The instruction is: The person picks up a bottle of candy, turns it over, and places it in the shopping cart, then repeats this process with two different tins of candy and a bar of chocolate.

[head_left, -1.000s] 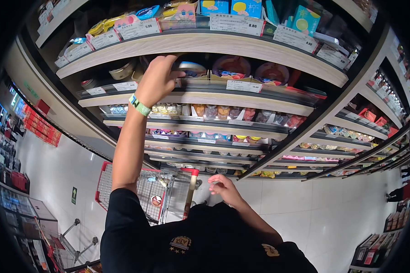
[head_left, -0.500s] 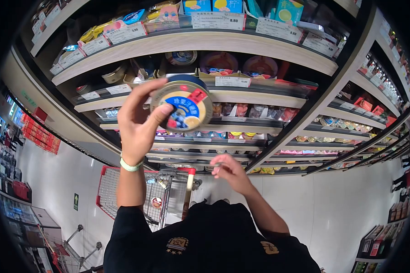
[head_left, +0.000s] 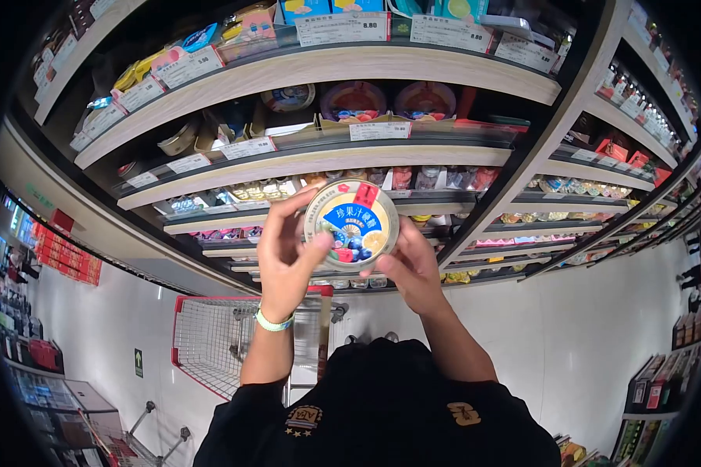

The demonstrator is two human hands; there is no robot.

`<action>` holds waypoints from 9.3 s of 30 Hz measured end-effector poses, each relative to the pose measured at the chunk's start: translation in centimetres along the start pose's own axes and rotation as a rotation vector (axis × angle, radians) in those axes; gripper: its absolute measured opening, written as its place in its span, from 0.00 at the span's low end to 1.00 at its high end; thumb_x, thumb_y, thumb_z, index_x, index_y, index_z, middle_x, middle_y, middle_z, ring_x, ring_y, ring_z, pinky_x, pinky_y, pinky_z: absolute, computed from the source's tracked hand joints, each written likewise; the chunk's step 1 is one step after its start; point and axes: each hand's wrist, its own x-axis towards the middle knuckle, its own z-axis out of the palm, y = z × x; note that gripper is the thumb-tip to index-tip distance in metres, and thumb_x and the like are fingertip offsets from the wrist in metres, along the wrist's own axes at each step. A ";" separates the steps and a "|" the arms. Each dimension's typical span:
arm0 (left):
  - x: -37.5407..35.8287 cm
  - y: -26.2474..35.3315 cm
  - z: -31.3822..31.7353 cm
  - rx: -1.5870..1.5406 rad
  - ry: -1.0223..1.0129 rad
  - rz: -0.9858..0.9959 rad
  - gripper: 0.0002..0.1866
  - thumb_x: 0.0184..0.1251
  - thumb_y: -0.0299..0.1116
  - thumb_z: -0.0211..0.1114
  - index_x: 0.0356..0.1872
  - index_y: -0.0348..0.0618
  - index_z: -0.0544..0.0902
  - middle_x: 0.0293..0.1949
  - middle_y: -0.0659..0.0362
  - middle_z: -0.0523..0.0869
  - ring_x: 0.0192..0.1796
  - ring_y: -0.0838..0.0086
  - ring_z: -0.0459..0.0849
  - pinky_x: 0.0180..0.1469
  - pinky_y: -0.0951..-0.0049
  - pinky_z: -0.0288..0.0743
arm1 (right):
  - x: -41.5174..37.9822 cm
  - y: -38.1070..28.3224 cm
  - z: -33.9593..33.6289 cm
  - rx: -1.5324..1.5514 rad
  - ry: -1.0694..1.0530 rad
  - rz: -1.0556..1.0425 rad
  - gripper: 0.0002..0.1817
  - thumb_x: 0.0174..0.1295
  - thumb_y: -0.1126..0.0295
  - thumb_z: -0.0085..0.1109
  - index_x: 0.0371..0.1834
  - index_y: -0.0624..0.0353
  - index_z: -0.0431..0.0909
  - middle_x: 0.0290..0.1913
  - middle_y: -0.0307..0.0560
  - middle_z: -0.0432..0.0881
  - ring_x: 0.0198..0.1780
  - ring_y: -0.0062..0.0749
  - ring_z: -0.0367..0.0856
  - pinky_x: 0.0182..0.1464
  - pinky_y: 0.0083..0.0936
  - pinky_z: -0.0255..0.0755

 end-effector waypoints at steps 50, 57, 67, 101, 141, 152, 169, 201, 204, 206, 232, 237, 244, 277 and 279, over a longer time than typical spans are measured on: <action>0.1 -0.6 3.0 0.078 -0.201 0.335 0.54 0.42 0.25 0.85 0.74 0.38 0.64 0.75 0.43 0.65 0.77 0.54 0.64 0.77 0.55 0.62 | 0.0 -1.8 -1.4 -0.075 -0.022 -0.047 0.53 0.59 0.80 0.68 0.82 0.64 0.39 0.75 0.56 0.61 0.74 0.38 0.65 0.70 0.35 0.67; -0.5 -0.6 2.7 -0.037 -0.113 0.297 0.59 0.37 0.25 0.87 0.75 0.35 0.61 0.75 0.41 0.64 0.76 0.54 0.66 0.75 0.56 0.66 | 0.1 -0.6 -2.5 0.031 -0.048 -0.147 0.42 0.65 0.76 0.63 0.79 0.68 0.48 0.73 0.58 0.63 0.68 0.35 0.71 0.63 0.33 0.73; -0.2 -0.9 2.1 -0.068 -0.047 0.296 0.61 0.35 0.23 0.87 0.75 0.33 0.59 0.76 0.40 0.62 0.75 0.54 0.68 0.74 0.57 0.68 | 0.8 -1.4 -1.4 0.182 -0.019 -0.172 0.30 0.66 0.78 0.57 0.70 0.62 0.59 0.37 0.41 0.70 0.36 0.24 0.76 0.43 0.24 0.77; 0.0 -1.2 3.3 -0.074 -0.089 0.272 0.61 0.38 0.28 0.87 0.76 0.33 0.57 0.75 0.41 0.62 0.76 0.55 0.66 0.76 0.57 0.65 | 0.3 -2.5 -1.1 0.025 0.012 -0.087 0.42 0.63 0.79 0.64 0.77 0.68 0.49 0.71 0.59 0.65 0.69 0.40 0.72 0.65 0.35 0.72; -0.9 -0.6 3.1 -0.243 -0.238 0.098 0.61 0.43 0.18 0.83 0.78 0.34 0.52 0.73 0.42 0.66 0.73 0.58 0.70 0.69 0.61 0.75 | -0.7 -2.3 -0.2 -0.100 0.105 -0.218 0.55 0.53 0.80 0.76 0.80 0.64 0.45 0.71 0.63 0.66 0.65 0.40 0.78 0.57 0.29 0.82; -1.4 -0.2 2.6 -0.294 -0.228 0.103 0.62 0.41 0.25 0.87 0.78 0.33 0.52 0.72 0.43 0.67 0.72 0.59 0.71 0.69 0.61 0.75 | -0.9 -2.4 0.0 -0.127 0.075 -0.245 0.57 0.52 0.80 0.77 0.80 0.66 0.45 0.72 0.64 0.65 0.66 0.40 0.77 0.59 0.30 0.82; -1.5 -0.2 2.9 -0.320 -0.174 0.097 0.64 0.39 0.30 0.89 0.77 0.31 0.54 0.72 0.43 0.68 0.72 0.59 0.72 0.70 0.59 0.73 | -1.0 -2.6 -0.3 -0.141 0.001 -0.280 0.55 0.55 0.80 0.73 0.81 0.67 0.43 0.76 0.64 0.60 0.72 0.43 0.70 0.64 0.33 0.77; -1.2 0.2 3.3 -0.221 -0.174 0.107 0.65 0.38 0.34 0.89 0.77 0.30 0.54 0.73 0.43 0.66 0.73 0.60 0.71 0.72 0.60 0.71 | -0.9 -2.9 -0.5 -0.097 0.040 -0.265 0.56 0.54 0.77 0.76 0.81 0.68 0.44 0.76 0.62 0.61 0.73 0.43 0.69 0.68 0.34 0.73; -1.2 -0.3 3.2 -0.232 -0.190 0.151 0.63 0.39 0.31 0.89 0.77 0.30 0.55 0.73 0.43 0.67 0.73 0.59 0.71 0.72 0.60 0.71 | -0.9 -2.6 -0.7 -0.135 0.030 -0.289 0.56 0.54 0.78 0.76 0.81 0.67 0.45 0.75 0.62 0.62 0.72 0.43 0.70 0.65 0.33 0.76; -1.1 -0.4 3.1 -0.248 -0.199 0.182 0.62 0.40 0.30 0.88 0.76 0.30 0.55 0.72 0.42 0.67 0.73 0.58 0.71 0.72 0.59 0.71 | -1.0 -2.5 -0.8 -0.135 0.029 -0.291 0.55 0.54 0.78 0.76 0.81 0.67 0.45 0.75 0.62 0.62 0.72 0.43 0.70 0.65 0.33 0.76; -0.9 1.1 5.1 -0.189 -0.066 -0.143 0.64 0.55 0.42 0.81 0.82 0.39 0.40 0.78 0.46 0.58 0.75 0.60 0.67 0.66 0.62 0.75 | -0.8 -0.8 -0.8 -0.343 0.162 -0.386 0.42 0.54 0.88 0.68 0.74 0.70 0.59 0.66 0.60 0.74 0.68 0.41 0.75 0.67 0.36 0.73; -1.7 -0.4 4.6 -0.222 -0.286 -0.049 0.67 0.58 0.39 0.80 0.81 0.41 0.31 0.78 0.46 0.55 0.75 0.61 0.64 0.71 0.60 0.69 | -0.2 -1.9 -0.1 -0.729 0.197 -0.560 0.32 0.48 0.86 0.70 0.62 0.61 0.77 0.60 0.51 0.80 0.61 0.43 0.79 0.61 0.35 0.74; -1.2 -0.7 4.4 -0.538 -0.135 -0.106 0.55 0.65 0.49 0.71 0.80 0.35 0.45 0.73 0.47 0.64 0.74 0.62 0.67 0.73 0.61 0.64 | -0.6 -2.6 -0.1 -0.858 0.133 -0.592 0.28 0.51 0.79 0.72 0.59 0.56 0.82 0.64 0.49 0.77 0.61 0.42 0.76 0.57 0.33 0.75; -0.9 0.4 3.4 -0.056 -0.172 0.046 0.29 0.76 0.40 0.54 0.71 0.29 0.70 0.71 0.43 0.73 0.74 0.58 0.69 0.74 0.61 0.61 | -1.1 -1.5 -0.2 -0.516 0.082 -0.293 0.64 0.38 0.66 0.87 0.78 0.63 0.52 0.76 0.57 0.60 0.77 0.48 0.60 0.77 0.40 0.56; -0.9 0.5 3.2 -0.341 -0.316 0.058 0.41 0.65 0.34 0.70 0.76 0.30 0.61 0.76 0.41 0.64 0.79 0.56 0.62 0.77 0.59 0.58 | -1.1 -1.4 -0.5 -0.487 0.087 -0.295 0.65 0.37 0.65 0.88 0.79 0.64 0.52 0.75 0.57 0.61 0.77 0.47 0.60 0.76 0.39 0.56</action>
